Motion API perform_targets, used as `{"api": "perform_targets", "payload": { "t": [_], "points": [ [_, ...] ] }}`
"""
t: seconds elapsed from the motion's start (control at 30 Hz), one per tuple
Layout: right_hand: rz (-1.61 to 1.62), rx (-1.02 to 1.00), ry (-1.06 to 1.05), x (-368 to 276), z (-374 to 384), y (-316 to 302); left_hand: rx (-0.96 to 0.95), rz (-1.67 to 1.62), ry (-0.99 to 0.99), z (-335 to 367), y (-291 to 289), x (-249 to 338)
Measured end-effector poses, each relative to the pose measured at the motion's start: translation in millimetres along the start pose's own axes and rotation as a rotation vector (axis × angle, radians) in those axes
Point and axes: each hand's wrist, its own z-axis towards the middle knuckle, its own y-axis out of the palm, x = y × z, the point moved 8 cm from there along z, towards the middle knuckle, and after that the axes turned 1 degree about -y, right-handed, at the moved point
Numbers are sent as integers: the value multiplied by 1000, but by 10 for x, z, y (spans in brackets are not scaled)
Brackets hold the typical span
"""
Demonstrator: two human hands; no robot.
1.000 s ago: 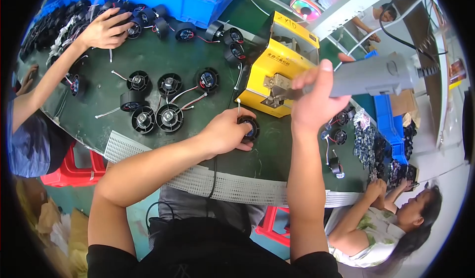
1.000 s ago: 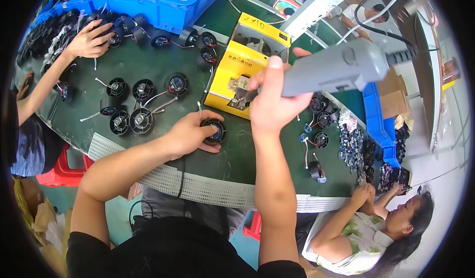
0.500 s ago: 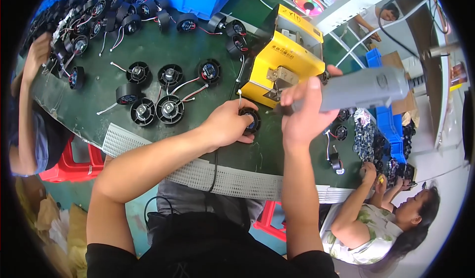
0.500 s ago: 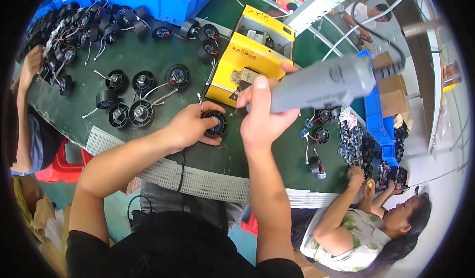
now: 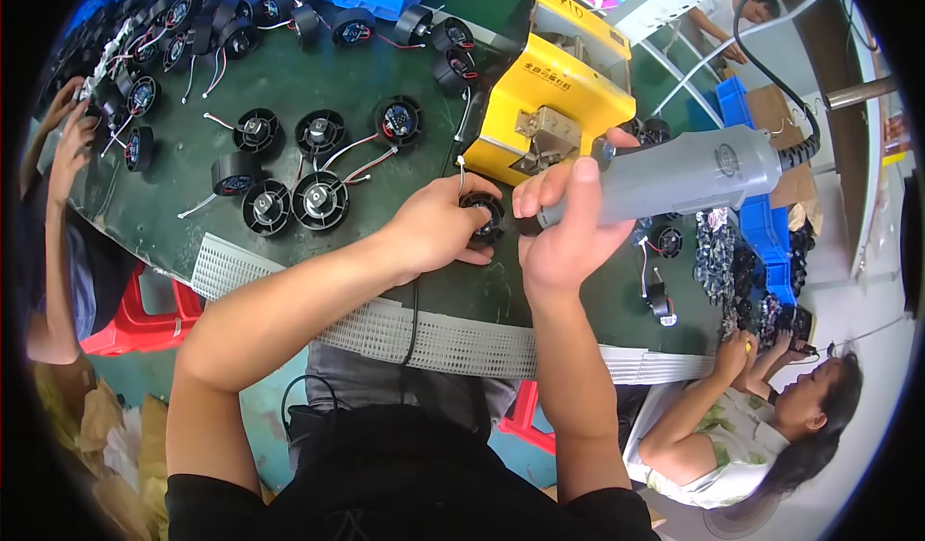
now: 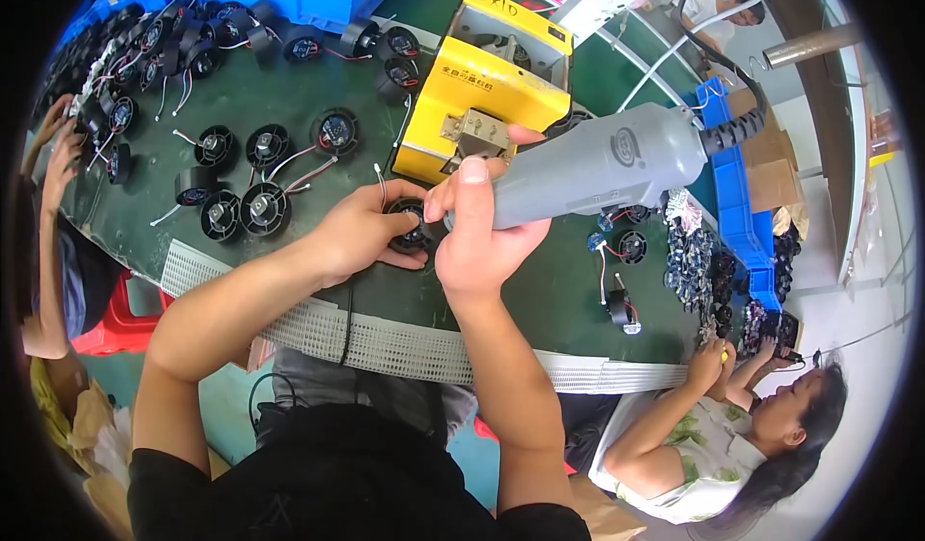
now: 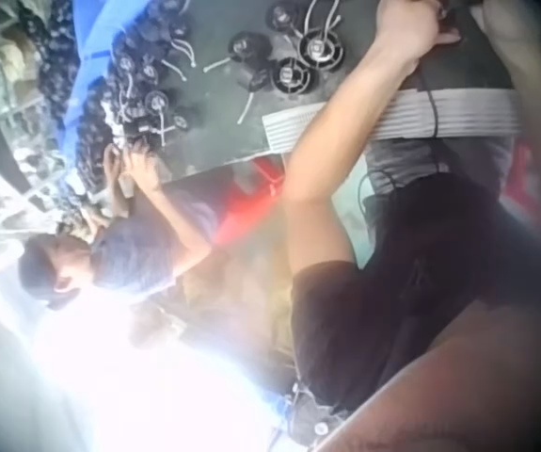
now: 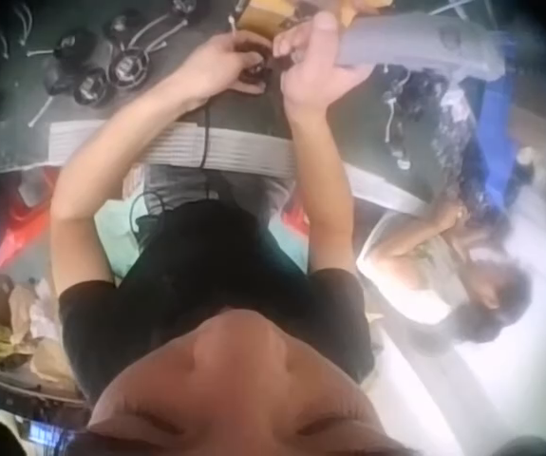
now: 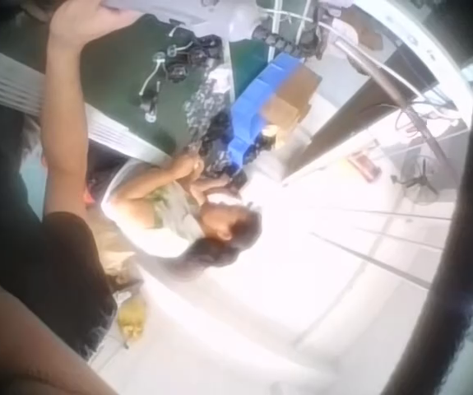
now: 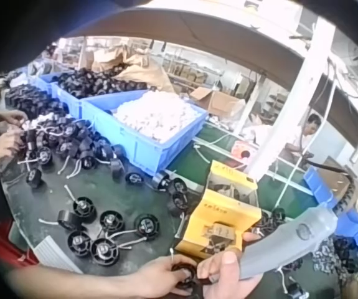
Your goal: The person assembles small electric motors by securing screws into plastic casings with an electric screwdriver, connecting wires and other components.
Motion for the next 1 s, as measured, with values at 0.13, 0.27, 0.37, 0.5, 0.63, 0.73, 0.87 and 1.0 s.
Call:
{"api": "perform_targets", "payload": {
  "t": [0.13, 0.27, 0.37, 0.5, 0.63, 0.73, 0.87, 1.0],
  "points": [
    [-33, -4, 4, 37, -1, 14, -5, 8, -1, 0, -11, -1],
    [-38, -7, -24, 9, 6, -16, -8, 21, 4, 14, -5, 4],
    [-22, 4, -15, 3, 12, -5, -11, 24, 4, 11, -14, 9],
    [-24, -29, -26, 41, 0, 31, 3, 31, 6, 11, -32, 16],
    [-20, -32, -34, 46, -25, 26, 0, 18, 17, 32, 5, 1],
    [-33, -42, -45, 62, -51, -8, 17, 6, 39, 46, 45, -4],
    [-38, -75, 11, 87, -103, 5, -42, 93, 76, 6, -2, 50],
    [-716, -229, -135, -427, -194, -579, 493, 1248, 833, -572, -359, 966]
  ]
}}
